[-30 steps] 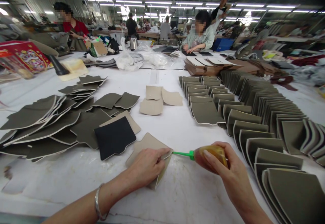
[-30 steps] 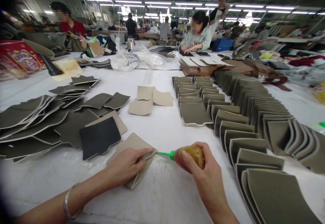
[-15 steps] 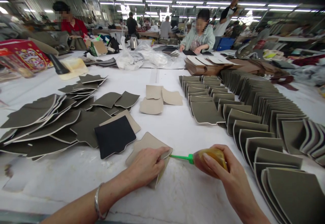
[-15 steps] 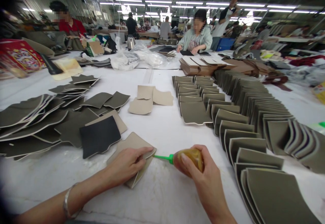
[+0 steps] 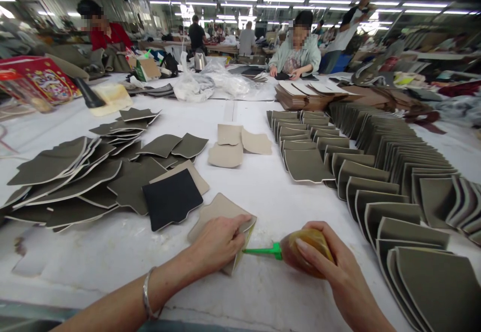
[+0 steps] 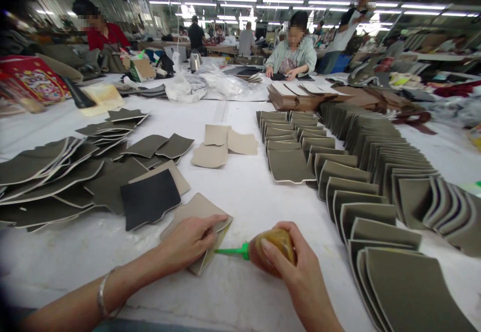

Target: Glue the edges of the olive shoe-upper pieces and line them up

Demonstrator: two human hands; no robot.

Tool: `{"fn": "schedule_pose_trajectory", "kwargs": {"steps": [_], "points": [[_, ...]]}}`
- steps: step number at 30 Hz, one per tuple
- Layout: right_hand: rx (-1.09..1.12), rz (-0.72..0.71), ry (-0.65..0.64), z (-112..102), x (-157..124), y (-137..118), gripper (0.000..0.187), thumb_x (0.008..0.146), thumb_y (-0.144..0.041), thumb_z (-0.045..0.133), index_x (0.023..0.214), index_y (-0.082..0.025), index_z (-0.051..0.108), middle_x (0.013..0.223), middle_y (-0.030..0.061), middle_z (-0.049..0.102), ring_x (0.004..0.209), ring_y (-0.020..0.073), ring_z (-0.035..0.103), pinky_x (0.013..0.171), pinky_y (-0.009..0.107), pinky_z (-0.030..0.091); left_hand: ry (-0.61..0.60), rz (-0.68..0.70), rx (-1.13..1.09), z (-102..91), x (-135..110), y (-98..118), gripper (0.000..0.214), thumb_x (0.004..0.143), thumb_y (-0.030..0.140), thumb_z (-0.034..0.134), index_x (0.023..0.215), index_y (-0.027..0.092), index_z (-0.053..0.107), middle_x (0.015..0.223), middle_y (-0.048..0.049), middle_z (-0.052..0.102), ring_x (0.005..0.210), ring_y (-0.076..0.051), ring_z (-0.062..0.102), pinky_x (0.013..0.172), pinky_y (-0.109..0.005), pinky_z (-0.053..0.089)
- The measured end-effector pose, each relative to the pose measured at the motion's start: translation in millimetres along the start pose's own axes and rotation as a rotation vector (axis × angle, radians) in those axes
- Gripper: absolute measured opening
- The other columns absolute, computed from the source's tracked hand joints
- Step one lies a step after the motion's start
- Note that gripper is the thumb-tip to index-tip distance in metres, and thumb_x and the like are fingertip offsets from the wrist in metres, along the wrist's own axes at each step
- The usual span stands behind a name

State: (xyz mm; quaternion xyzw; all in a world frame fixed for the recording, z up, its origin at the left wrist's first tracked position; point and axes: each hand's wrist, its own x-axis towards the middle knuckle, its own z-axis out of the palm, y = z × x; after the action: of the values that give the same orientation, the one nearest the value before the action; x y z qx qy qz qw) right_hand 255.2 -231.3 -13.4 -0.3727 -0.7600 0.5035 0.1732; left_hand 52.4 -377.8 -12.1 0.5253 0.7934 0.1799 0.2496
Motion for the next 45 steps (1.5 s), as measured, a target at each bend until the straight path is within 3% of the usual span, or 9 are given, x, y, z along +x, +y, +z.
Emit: {"fn": "schedule_pose_trajectory", "kwargs": {"steps": [4,10,15,20,24,29,33,38,45], "points": [[0.008,-0.011,0.086,-0.1,2.1,1.2,0.035,0.082,-0.057,0.059,0.096,-0.026,0.05,0.077,-0.004,0.058,0.071,0.0196,0.054,0.067,0.03,0.041,0.004,0.008,0.002,0.5,0.2,0.0,0.048,0.086,0.023,0.038,0.13,0.029,0.054,0.087,-0.0035,0.073,0.082,-0.024,0.067,0.071,-0.031,0.046],[0.078,0.05,-0.01,9.1,-10.5,-3.4,0.034,0.081,-0.056,0.059,0.094,-0.026,0.05,0.073,-0.0042,0.057,0.068,0.0199,0.054,0.064,0.029,0.04,0.01,-0.005,-0.009,1.5,-0.2,-0.9,0.048,0.086,0.024,0.038,0.131,0.03,0.053,0.086,-0.0028,0.072,0.08,-0.023,0.067,0.071,-0.03,0.045],[0.068,0.041,0.065,9.7,-11.2,-1.2,0.037,0.079,-0.056,0.061,0.096,-0.026,0.05,0.077,-0.0036,0.059,0.072,0.0199,0.055,0.066,0.029,0.04,0.01,-0.007,-0.013,0.9,-0.5,-1.2,0.047,0.087,0.025,0.037,0.131,0.029,0.054,0.086,-0.0028,0.072,0.081,-0.023,0.067,0.071,-0.031,0.045],[0.123,0.093,-0.023,13.6,-18.5,-7.6,0.035,0.081,-0.057,0.058,0.094,-0.026,0.049,0.073,-0.0046,0.056,0.069,0.0187,0.052,0.065,0.029,0.038,0.009,-0.011,-0.009,0.1,-1.4,-0.4,0.047,0.087,0.024,0.037,0.131,0.03,0.053,0.084,-0.002,0.072,0.079,-0.023,0.066,0.07,-0.03,0.045],[0.117,0.089,0.02,15.2,-21.1,-11.0,0.036,0.08,-0.057,0.059,0.095,-0.025,0.049,0.073,-0.004,0.056,0.068,0.019,0.051,0.065,0.029,0.038,0.01,-0.01,-0.002,0.0,-2.3,-1.0,0.048,0.087,0.024,0.037,0.131,0.03,0.053,0.085,-0.0025,0.072,0.08,-0.023,0.066,0.071,-0.03,0.046],[0.133,0.106,-0.029,15.8,-22.4,-10.0,0.038,0.078,-0.058,0.059,0.094,-0.025,0.05,0.076,-0.0016,0.06,0.071,0.0222,0.056,0.063,0.031,0.04,0.004,-0.014,0.0,0.4,-2.3,-0.9,0.047,0.087,0.024,0.037,0.132,0.031,0.052,0.086,-0.0021,0.072,0.08,-0.023,0.066,0.072,-0.03,0.046],[0.12,0.085,0.032,14.2,-22.9,-9.4,0.036,0.078,-0.055,0.061,0.095,-0.025,0.052,0.076,-0.0022,0.062,0.071,0.0214,0.057,0.063,0.03,0.04,0.0,-0.024,0.008,1.4,-2.0,-0.8,0.047,0.088,0.024,0.037,0.132,0.03,0.051,0.088,-0.003,0.072,0.083,-0.023,0.067,0.074,-0.031,0.046],[0.159,0.064,-0.026,13.4,-22.6,-6.4,0.035,0.078,-0.054,0.061,0.096,-0.026,0.051,0.075,-0.0029,0.061,0.071,0.0208,0.056,0.063,0.029,0.041,-0.011,-0.012,0.01,1.9,-2.1,-1.7,0.046,0.089,0.025,0.036,0.132,0.03,0.051,0.092,-0.0042,0.072,0.086,-0.024,0.067,0.076,-0.033,0.047],[0.214,0.11,0.004,16.8,-21.7,-5.8,0.036,0.078,-0.054,0.062,0.096,-0.025,0.05,0.076,-0.0019,0.061,0.07,0.0212,0.056,0.062,0.029,0.04,-0.02,-0.022,0.016,-0.2,-1.4,0.8,0.048,0.088,0.023,0.036,0.133,0.029,0.051,0.094,-0.0045,0.072,0.087,-0.024,0.067,0.077,-0.032,0.047]]}}
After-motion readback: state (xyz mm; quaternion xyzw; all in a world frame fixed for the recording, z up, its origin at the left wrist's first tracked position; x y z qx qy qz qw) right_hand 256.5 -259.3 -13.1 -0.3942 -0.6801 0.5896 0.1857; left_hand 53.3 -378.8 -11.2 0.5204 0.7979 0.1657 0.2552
